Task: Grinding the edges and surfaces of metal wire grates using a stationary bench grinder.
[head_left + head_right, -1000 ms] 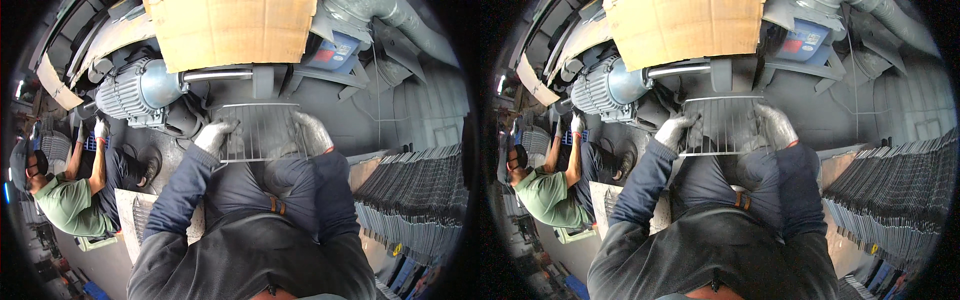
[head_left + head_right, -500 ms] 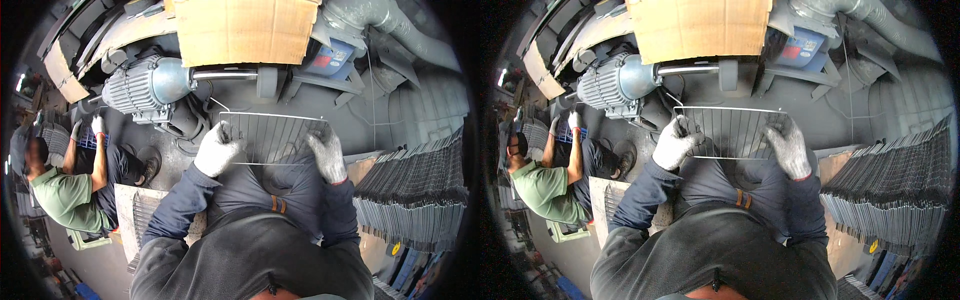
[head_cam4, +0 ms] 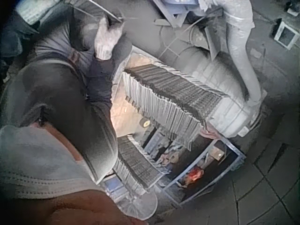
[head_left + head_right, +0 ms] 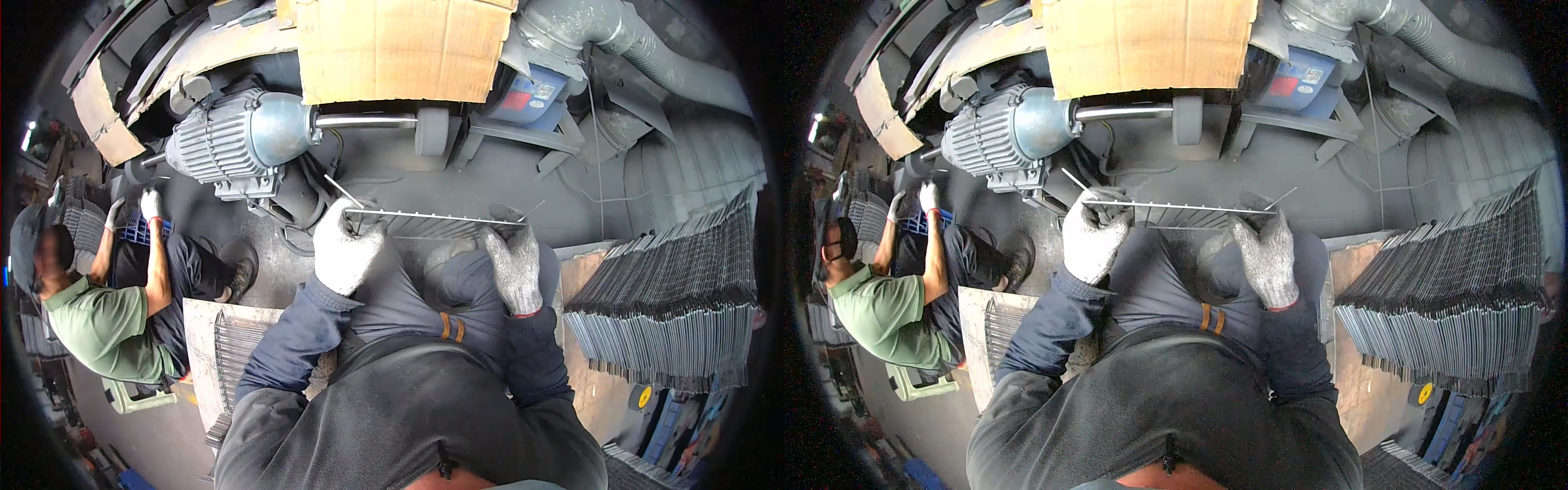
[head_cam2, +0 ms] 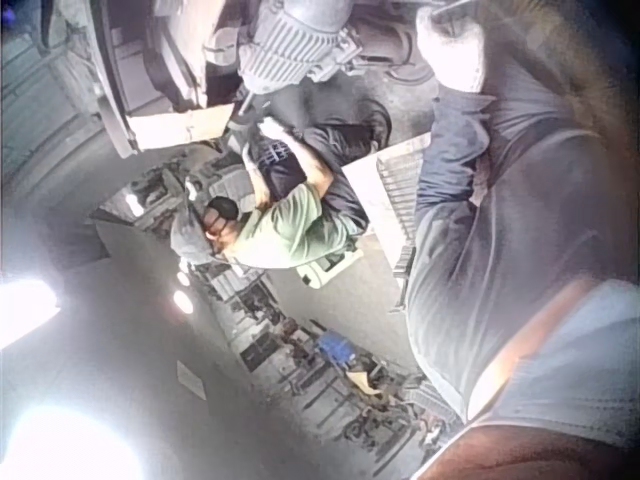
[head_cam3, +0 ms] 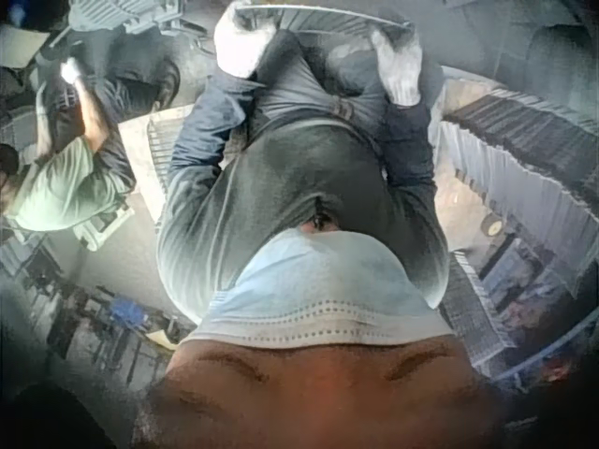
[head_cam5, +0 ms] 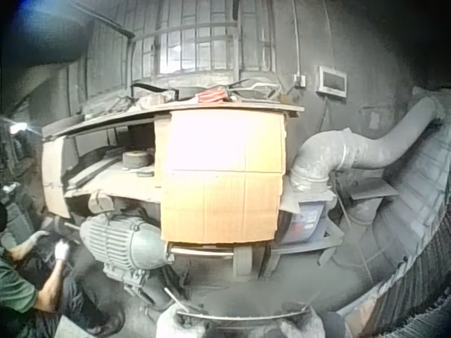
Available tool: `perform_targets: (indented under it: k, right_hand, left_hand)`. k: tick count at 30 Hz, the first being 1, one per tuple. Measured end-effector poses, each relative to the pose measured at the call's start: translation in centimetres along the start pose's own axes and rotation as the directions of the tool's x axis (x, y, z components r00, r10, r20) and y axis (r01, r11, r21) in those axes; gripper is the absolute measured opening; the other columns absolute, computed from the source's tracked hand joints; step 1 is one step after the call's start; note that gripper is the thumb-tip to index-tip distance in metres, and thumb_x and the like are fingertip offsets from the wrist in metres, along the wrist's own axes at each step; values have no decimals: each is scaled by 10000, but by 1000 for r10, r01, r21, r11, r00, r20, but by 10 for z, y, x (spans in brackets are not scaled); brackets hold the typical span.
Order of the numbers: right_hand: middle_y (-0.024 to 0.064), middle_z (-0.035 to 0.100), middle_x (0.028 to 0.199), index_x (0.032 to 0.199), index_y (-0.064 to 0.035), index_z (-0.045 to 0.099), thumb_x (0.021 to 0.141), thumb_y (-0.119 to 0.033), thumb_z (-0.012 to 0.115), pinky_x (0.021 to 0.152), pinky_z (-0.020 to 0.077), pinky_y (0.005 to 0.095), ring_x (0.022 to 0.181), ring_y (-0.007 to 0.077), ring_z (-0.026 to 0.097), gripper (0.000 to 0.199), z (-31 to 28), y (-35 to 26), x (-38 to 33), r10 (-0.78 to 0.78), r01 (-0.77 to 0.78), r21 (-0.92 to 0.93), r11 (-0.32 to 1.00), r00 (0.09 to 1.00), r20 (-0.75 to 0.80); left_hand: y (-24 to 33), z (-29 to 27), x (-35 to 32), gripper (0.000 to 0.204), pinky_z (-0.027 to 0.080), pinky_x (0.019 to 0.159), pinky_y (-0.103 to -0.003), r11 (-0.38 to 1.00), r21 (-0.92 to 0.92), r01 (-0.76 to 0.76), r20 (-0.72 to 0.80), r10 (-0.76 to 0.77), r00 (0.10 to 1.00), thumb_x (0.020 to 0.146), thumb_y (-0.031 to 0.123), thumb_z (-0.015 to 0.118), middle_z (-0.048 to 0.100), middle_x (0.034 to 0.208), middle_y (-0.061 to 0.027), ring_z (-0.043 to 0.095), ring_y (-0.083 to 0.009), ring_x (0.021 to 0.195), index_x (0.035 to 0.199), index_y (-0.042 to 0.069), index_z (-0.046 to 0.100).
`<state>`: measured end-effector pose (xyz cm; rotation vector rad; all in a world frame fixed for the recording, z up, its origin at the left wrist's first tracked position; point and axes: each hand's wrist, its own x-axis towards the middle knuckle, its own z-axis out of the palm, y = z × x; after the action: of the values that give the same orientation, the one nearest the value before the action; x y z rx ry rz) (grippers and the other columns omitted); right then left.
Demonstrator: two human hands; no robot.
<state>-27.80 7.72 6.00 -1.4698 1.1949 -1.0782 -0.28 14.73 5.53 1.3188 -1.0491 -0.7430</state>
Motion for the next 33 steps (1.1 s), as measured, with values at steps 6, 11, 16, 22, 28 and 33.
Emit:
perform_targets:
  k: [6, 11, 16, 22, 28, 33]
  right_hand:
    - [121, 728, 1232, 1364, 12, 619, 949, -55, 764, 1005, 541, 363, 1144, 202, 680, 444, -4, 22, -1, -67, 68, 22, 997, 997, -37]
    - [112, 720, 1244, 1350, 8, 629, 949, -58, 767, 1019, 531, 366, 1142, 211, 680, 429, -8, 32, 11, -66, 66, -5, 998, 998, -3]
    - [108, 719, 1235, 1332, 8, 637, 953, -60, 767, 1007, 535, 359, 1121, 213, 685, 407, -1, 31, 15, 1, 0, 81, 997, 1000, -13]
    - [118, 736, 1189, 1298, 11, 635, 952, -121, 790, 951, 561, 347, 1097, 209, 705, 402, 11, 46, 38, 4, -5, 106, 994, 1000, 9]
    - [159, 755, 1075, 1243, 7, 665, 948, -202, 793, 876, 568, 403, 1006, 274, 736, 383, 18, 40, 48, -3, 0, 49, 999, 997, 74]
    - [126, 755, 1172, 1262, 27, 670, 985, -189, 743, 921, 547, 363, 1072, 208, 699, 359, 34, 67, 76, 170, -168, -27, 985, 968, 187]
  left_hand:
    - [-12, 7, 8, 201, 524, 966, -330, 954, 132, -270, -8, 274, 962, 863, -68, 766, 714, 1116, -112, 666, -206, 1122, 1029, 5, 679]
    - [-22, 12, 9, 211, 511, 1017, -357, 980, 22, -196, -30, 196, 980, 855, -77, 803, 723, 1126, -126, 655, -238, 1212, 1015, 13, 699]
    - [-27, 15, 9, 193, 515, 1007, -353, 983, 44, -176, -45, 178, 983, 865, -68, 794, 727, 1108, -132, 667, -238, 1166, 1015, 11, 703]
    - [-43, 16, 16, 198, 570, 879, -330, 990, 82, -116, -73, 122, 990, 857, -78, 757, 709, 1115, -160, 693, -207, 1005, 1014, -11, 656]
    - [-74, 1, 25, 209, 568, 801, -288, 977, -126, 171, -55, -179, 982, 854, -119, 719, 716, 940, -69, 685, -156, 864, 1005, 6, 646]
    - [-70, -4, 32, 240, 598, 680, -313, 918, -193, 347, -7, -355, 935, 842, -79, 681, 712, 897, -80, 700, -181, 774, 1059, 6, 625]
